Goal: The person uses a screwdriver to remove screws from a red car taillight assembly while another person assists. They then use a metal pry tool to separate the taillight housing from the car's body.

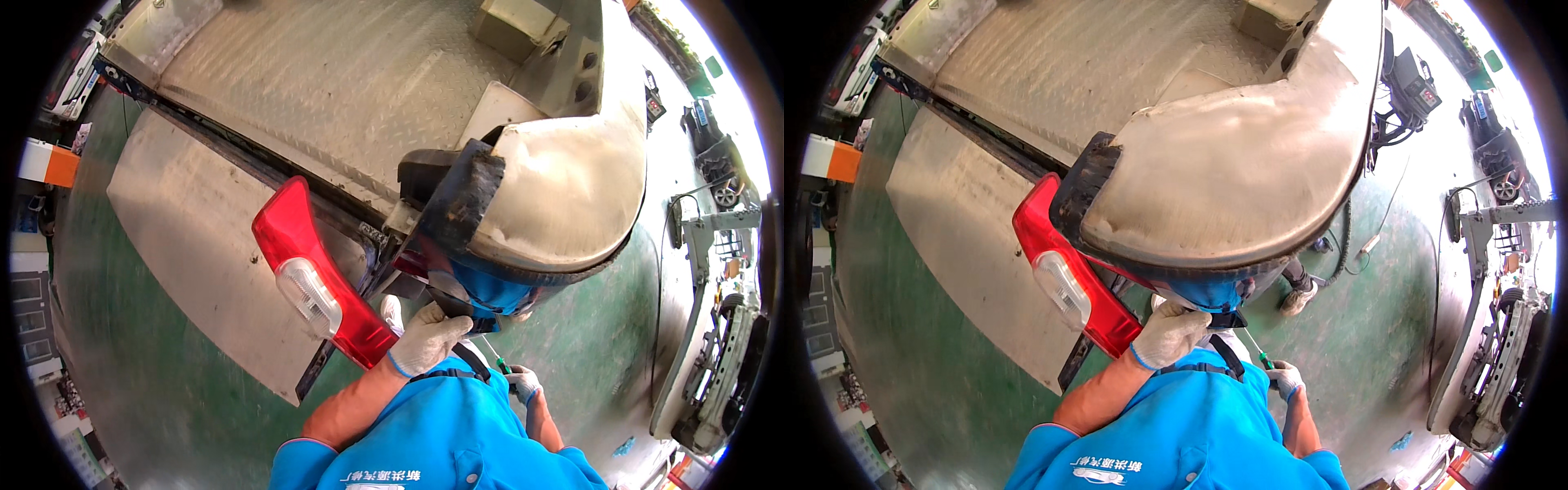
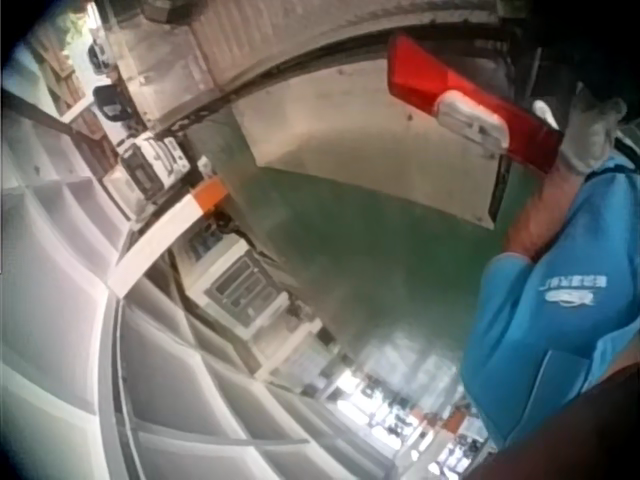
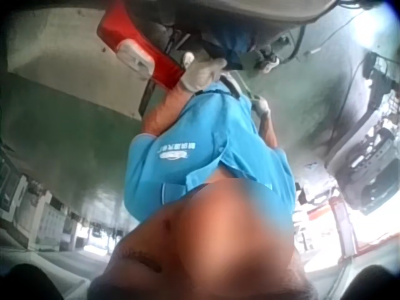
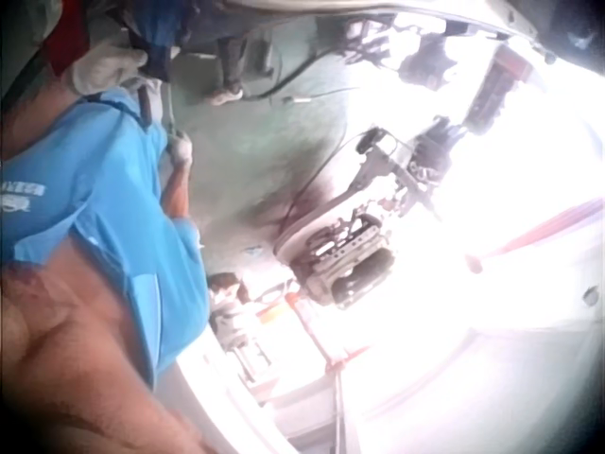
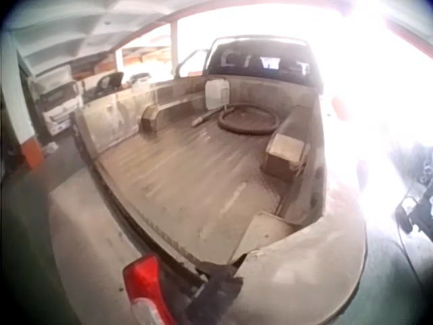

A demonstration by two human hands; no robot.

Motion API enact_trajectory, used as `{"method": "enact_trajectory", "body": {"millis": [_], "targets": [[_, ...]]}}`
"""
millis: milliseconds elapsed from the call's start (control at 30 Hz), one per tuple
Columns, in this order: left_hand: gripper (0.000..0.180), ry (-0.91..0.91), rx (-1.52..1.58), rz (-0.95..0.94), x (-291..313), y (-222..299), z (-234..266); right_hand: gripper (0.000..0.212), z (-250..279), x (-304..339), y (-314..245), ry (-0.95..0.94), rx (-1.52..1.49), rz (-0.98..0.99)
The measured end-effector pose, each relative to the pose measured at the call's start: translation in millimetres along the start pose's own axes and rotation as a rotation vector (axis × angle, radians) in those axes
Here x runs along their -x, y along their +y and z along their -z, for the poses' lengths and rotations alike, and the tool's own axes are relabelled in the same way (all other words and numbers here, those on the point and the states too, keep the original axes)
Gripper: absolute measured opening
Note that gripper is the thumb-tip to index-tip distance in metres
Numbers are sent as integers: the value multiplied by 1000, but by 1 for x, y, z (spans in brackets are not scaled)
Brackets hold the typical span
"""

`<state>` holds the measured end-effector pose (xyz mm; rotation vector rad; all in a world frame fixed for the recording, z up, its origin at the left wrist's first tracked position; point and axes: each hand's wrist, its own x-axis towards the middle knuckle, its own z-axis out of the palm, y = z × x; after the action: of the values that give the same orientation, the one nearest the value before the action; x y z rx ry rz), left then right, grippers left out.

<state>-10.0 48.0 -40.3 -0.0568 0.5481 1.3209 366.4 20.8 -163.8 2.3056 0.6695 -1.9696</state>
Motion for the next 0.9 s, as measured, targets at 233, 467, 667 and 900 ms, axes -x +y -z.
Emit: {"method": "enact_trajectory", "body": {"millis": [233, 467, 667, 900], "targets": [[15, 32, -11, -11, 9, -1, 1, 45, 9, -17, 16, -23, -29, 18], [11, 83, -28, 33, 17, 0, 6, 46, 7, -18, 14, -20, -11, 24], [12, 82, -41, 14, 18, -1, 5, 48, 3, -16, 13, -22, -22, 28], [14, 73, 10, -39, 19, 14, 4, 48, -3, -13, 8, -23, -23, 35]]}}
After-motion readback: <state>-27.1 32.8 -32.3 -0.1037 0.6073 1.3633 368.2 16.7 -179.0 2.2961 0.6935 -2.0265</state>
